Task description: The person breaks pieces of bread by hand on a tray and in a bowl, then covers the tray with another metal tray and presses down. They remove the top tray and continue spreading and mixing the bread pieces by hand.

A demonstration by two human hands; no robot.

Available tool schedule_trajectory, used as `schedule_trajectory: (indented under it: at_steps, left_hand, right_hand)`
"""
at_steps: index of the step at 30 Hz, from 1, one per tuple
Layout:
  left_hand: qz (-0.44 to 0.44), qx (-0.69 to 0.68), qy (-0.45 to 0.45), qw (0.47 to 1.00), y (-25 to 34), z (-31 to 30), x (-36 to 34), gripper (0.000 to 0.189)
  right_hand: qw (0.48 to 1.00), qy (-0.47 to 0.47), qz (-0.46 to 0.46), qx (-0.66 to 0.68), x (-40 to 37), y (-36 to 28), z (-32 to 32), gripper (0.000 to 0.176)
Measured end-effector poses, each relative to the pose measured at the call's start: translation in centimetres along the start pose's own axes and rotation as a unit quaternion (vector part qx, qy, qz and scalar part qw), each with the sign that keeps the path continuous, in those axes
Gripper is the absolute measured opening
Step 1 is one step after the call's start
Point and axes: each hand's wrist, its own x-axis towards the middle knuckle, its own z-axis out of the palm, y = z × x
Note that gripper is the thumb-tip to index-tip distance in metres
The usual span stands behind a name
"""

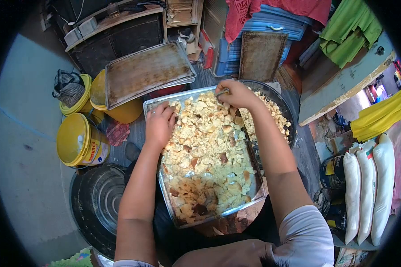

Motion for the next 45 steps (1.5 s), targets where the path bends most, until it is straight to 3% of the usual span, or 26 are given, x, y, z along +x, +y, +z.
schedule_trajectory:
  at_steps: [2, 3, 5, 6, 7, 10, 18, 20, 21, 22, 24, 25, 27, 29, 32, 36, 37, 38, 40, 42, 44, 45]
  left_hand:
    - [-0.013, -0.001, 0.034, 0.999, 0.2, -0.1, 0.0, 0.021]
    - [-0.006, -0.027, 0.012, 1.0, 0.3, -0.5, 0.2, 0.022]
    - [0.001, -0.052, -0.01, 0.999, 0.9, -1.3, 0.3, 0.023]
    - [0.048, -0.058, -0.052, 0.996, 1.5, -1.9, 0.3, 0.024]
    - [0.095, -0.064, -0.093, 0.989, 1.9, -2.2, 0.3, 0.024]
    - [0.093, -0.001, -0.072, 0.993, 1.7, -0.8, -0.3, 0.025]
    - [0.05, 0.035, -0.051, 0.997, 0.9, -0.5, -0.4, 0.019]
    - [0.08, -0.002, 0.001, 0.997, 1.3, -0.8, -0.4, 0.02]
    - [0.079, -0.003, 0.003, 0.997, 1.6, -1.0, -0.5, 0.02]
    - [0.086, -0.011, -0.021, 0.996, 1.9, -1.2, -0.5, 0.024]
    - [0.097, -0.021, -0.045, 0.994, 2.4, -1.1, -0.7, 0.029]
    - [0.108, 0.003, -0.085, 0.99, 2.6, -0.7, -0.9, 0.036]
    - [0.095, 0.042, -0.184, 0.977, 3.3, -0.5, -1.1, 0.051]
    - [0.095, 0.049, -0.177, 0.978, 3.3, -0.3, -1.2, 0.052]
    - [0.094, 0.056, -0.153, 0.982, 3.3, -0.1, -1.3, 0.053]
    - [0.098, 0.05, -0.135, 0.985, 4.1, -0.3, -1.0, 0.051]
    - [0.103, 0.022, -0.138, 0.985, 4.4, -0.5, -0.9, 0.051]
    - [0.107, 0.022, -0.139, 0.984, 4.8, -0.6, -1.0, 0.051]
    - [0.15, 0.009, -0.18, 0.972, 5.6, -0.5, -1.5, 0.054]
    - [0.157, 0.017, -0.208, 0.965, 6.2, -0.3, -1.9, 0.058]
    - [0.164, -0.003, -0.227, 0.96, 6.6, -0.3, -2.3, 0.06]
    - [0.173, 0.001, -0.223, 0.96, 6.5, -0.1, -2.5, 0.062]
  right_hand:
    - [0.971, 0.133, -0.177, -0.089, 1.3, 0.3, 1.5, 0.033]
    - [0.971, 0.131, -0.177, -0.089, 1.9, 0.5, 2.2, 0.033]
    - [0.947, 0.079, -0.27, -0.154, 3.1, 0.7, 3.5, 0.037]
    - [0.93, 0.053, -0.314, -0.186, 3.4, 0.2, 4.0, 0.039]
    - [0.947, 0.04, -0.26, -0.186, 3.9, -0.3, 4.5, 0.037]
    - [0.959, 0.081, -0.216, -0.163, 4.4, -2.3, 5.3, 0.032]
    - [0.939, 0.067, -0.26, -0.214, 4.8, -3.1, 5.4, 0.031]
    - [0.978, 0.088, -0.161, -0.101, 3.4, -3.8, 3.7, 0.035]
    - [0.975, 0.116, -0.171, -0.079, 3.4, -3.2, 3.1, 0.03]
    - [0.975, 0.115, -0.171, -0.08, 3.1, -2.7, 2.7, 0.03]
    - [0.988, 0.14, -0.062, -0.025, 2.5, -1.7, 1.6, 0.026]
    - [0.982, 0.172, -0.084, -0.004, 3.0, 0.1, 1.6, 0.025]
    - [0.985, 0.145, -0.091, -0.021, 3.7, 3.9, 2.3, 0.025]
    - [0.989, 0.092, -0.113, -0.003, 2.3, 4.1, 2.3, 0.027]
    - [0.987, 0.116, -0.107, 0.028, 1.0, 4.1, 1.6, 0.027]
    - [0.953, 0.253, -0.164, -0.022, 1.0, 5.3, 1.9, 0.027]
    - [0.979, 0.181, -0.094, -0.027, 0.7, 4.8, 2.2, 0.025]
    - [0.978, 0.184, -0.092, -0.027, 0.6, 5.0, 2.9, 0.025]
    - [0.96, 0.176, -0.212, -0.041, 0.2, 4.8, 4.4, 0.026]
    - [0.966, 0.171, -0.193, 0.008, -0.5, 4.7, 4.3, 0.026]
    - [0.944, 0.254, -0.209, 0.024, -1.6, 4.2, 4.4, 0.026]
    - [0.957, 0.234, -0.172, 0.028, -2.8, 3.7, 4.1, 0.027]
